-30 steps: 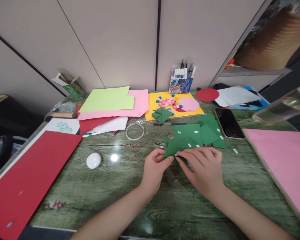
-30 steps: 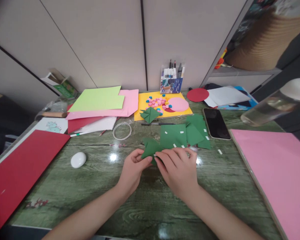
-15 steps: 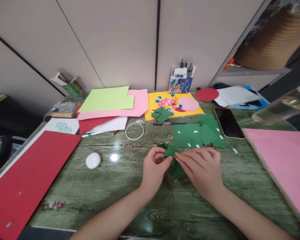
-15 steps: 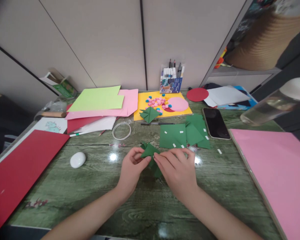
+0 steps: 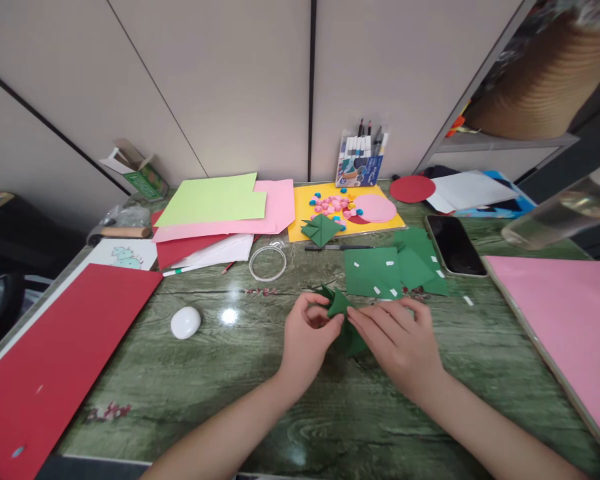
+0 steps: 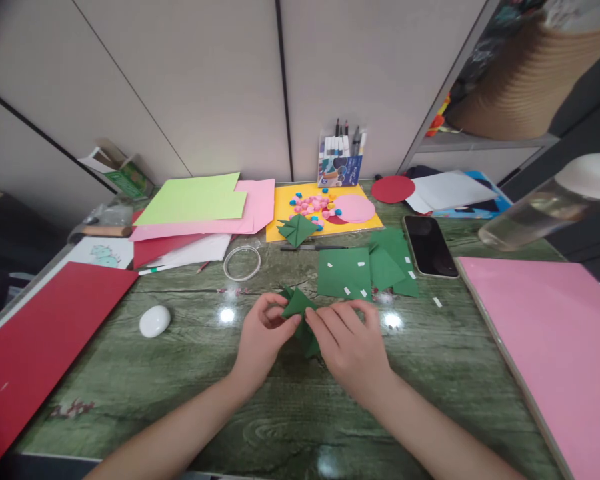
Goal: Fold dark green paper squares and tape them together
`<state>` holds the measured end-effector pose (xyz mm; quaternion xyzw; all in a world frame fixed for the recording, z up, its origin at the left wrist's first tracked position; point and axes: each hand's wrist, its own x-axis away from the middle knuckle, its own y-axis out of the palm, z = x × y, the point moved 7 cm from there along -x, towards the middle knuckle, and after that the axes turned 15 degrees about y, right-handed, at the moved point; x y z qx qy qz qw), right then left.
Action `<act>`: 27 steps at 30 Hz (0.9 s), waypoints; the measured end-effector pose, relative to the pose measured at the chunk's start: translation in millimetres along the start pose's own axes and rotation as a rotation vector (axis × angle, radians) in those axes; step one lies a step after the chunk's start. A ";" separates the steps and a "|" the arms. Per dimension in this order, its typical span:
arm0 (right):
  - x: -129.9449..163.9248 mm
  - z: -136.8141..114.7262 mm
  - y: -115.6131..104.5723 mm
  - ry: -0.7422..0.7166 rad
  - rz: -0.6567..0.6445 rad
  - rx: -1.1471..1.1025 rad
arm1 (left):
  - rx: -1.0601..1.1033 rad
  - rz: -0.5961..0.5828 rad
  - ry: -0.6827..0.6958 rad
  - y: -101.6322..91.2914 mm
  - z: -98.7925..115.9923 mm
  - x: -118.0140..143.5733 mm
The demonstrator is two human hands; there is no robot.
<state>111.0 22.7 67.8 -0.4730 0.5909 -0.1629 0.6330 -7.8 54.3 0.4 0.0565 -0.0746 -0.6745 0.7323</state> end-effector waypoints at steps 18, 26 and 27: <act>-3.0 2.6 7.2 -0.097 -0.078 -0.041 | -0.010 -0.001 -0.002 -0.4 -6.2 0.5; -1.0 3.3 11.9 -0.103 -0.086 -0.020 | 0.034 0.004 -0.015 0.3 -10.1 1.5; -0.7 4.5 12.7 -0.095 -0.094 -0.023 | 0.037 0.004 -0.015 0.5 -10.4 1.4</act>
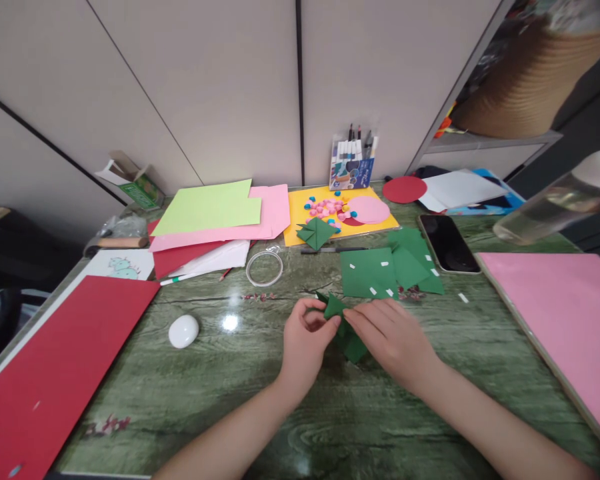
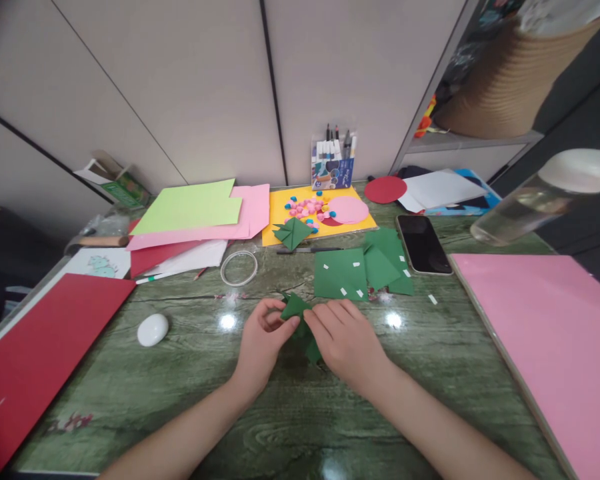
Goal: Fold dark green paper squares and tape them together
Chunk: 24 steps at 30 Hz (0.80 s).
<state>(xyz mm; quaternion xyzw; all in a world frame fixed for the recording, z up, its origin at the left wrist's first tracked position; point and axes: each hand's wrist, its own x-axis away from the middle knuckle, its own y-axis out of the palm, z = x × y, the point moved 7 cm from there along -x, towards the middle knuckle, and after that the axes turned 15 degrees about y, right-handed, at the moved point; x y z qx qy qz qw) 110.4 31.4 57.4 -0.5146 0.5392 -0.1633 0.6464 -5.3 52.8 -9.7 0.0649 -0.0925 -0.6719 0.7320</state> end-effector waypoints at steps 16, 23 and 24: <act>-1.8 -5.8 -7.4 -0.065 0.048 0.001 | -0.070 -0.031 0.035 0.3 4.0 -0.9; 4.5 -6.8 1.3 -0.068 0.035 0.050 | -0.066 -0.043 0.025 0.1 3.4 -2.9; 4.9 -5.9 2.2 -0.059 0.032 0.049 | -0.067 -0.045 0.024 0.0 3.3 -2.8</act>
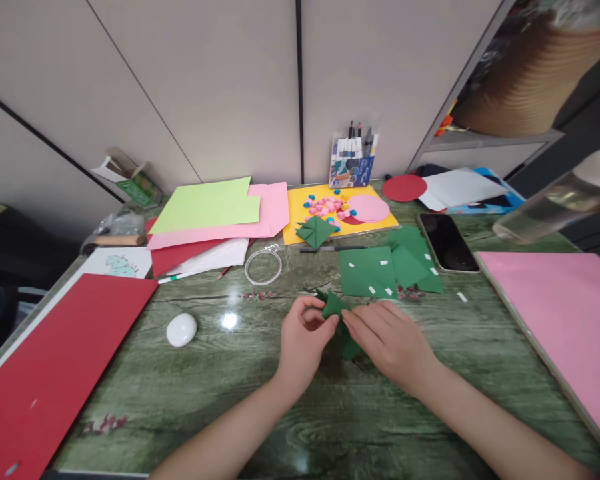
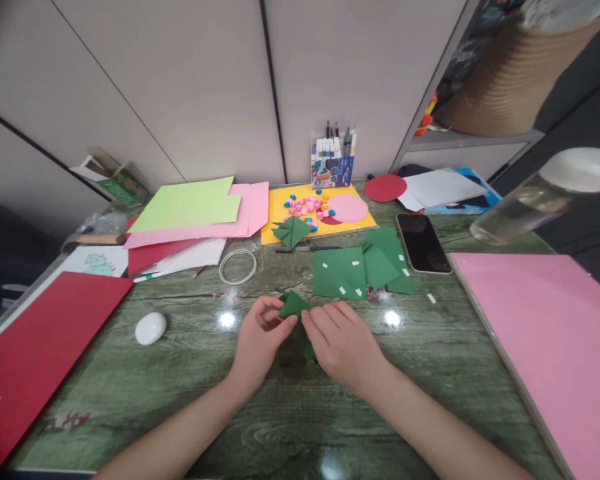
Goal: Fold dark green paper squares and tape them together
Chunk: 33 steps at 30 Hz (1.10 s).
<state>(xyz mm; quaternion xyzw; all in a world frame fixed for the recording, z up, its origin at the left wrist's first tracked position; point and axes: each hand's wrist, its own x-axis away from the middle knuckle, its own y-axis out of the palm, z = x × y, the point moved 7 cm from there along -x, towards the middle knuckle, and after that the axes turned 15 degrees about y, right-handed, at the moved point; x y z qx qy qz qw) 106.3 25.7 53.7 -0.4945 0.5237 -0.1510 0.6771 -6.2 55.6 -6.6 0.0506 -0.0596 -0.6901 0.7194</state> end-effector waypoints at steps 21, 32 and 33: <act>-3.0 9.8 -7.0 0.150 0.019 -0.134 | 0.011 0.008 0.033 -0.6 5.6 0.2; -5.6 58.3 -3.8 0.774 -0.040 -0.568 | 0.125 0.038 0.029 -3.4 -1.5 -2.3; -4.0 66.0 -1.4 0.850 -0.057 -0.648 | 0.142 0.048 0.026 -4.1 -2.4 -2.9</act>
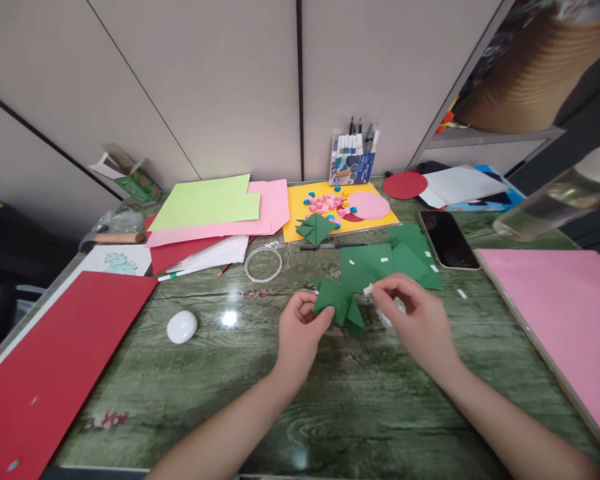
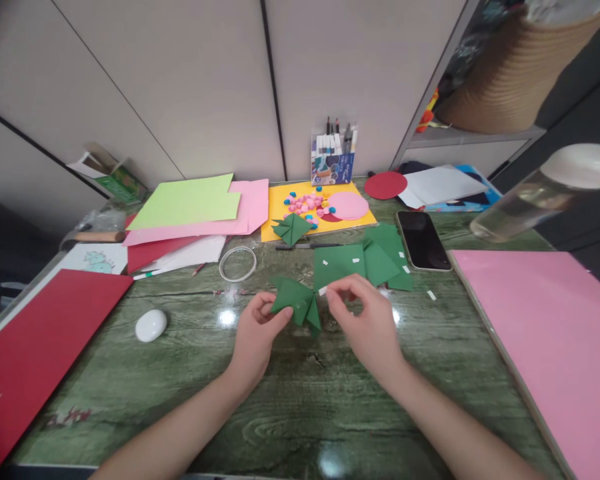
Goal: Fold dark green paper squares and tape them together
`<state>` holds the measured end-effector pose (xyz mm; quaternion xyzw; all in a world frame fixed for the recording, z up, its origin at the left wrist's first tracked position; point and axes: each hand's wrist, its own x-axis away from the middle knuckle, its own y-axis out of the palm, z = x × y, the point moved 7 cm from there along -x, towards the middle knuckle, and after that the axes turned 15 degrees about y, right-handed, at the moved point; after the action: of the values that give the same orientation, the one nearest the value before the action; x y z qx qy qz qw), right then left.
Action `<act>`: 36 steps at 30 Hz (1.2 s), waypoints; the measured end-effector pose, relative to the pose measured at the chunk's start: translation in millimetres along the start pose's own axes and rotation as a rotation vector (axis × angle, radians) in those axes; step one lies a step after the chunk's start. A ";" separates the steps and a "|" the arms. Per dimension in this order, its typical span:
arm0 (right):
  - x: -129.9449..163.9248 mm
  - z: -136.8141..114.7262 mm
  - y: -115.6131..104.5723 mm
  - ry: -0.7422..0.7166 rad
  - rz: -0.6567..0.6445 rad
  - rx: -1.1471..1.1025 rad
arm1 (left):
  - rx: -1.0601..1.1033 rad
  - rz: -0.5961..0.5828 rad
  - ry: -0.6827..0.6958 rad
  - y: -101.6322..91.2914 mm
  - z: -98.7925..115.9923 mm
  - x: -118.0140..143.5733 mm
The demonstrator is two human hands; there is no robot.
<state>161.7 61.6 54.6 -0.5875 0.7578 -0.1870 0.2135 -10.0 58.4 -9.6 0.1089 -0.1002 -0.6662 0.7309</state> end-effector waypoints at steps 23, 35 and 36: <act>33.8 -37.8 2.4 -0.635 0.247 0.366 | 0.380 0.131 -0.016 0.5 5.2 2.6; 32.8 -35.3 -2.8 -0.694 0.261 0.388 | 0.449 0.044 -0.291 10.0 -8.9 7.0; 33.0 -35.5 -2.2 -0.693 0.265 0.394 | 0.416 0.058 -0.263 8.4 -8.7 6.3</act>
<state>137.0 30.2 82.1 -0.4611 0.6599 -0.0903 0.5862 1.2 53.1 -15.4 0.1665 -0.3327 -0.6183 0.6923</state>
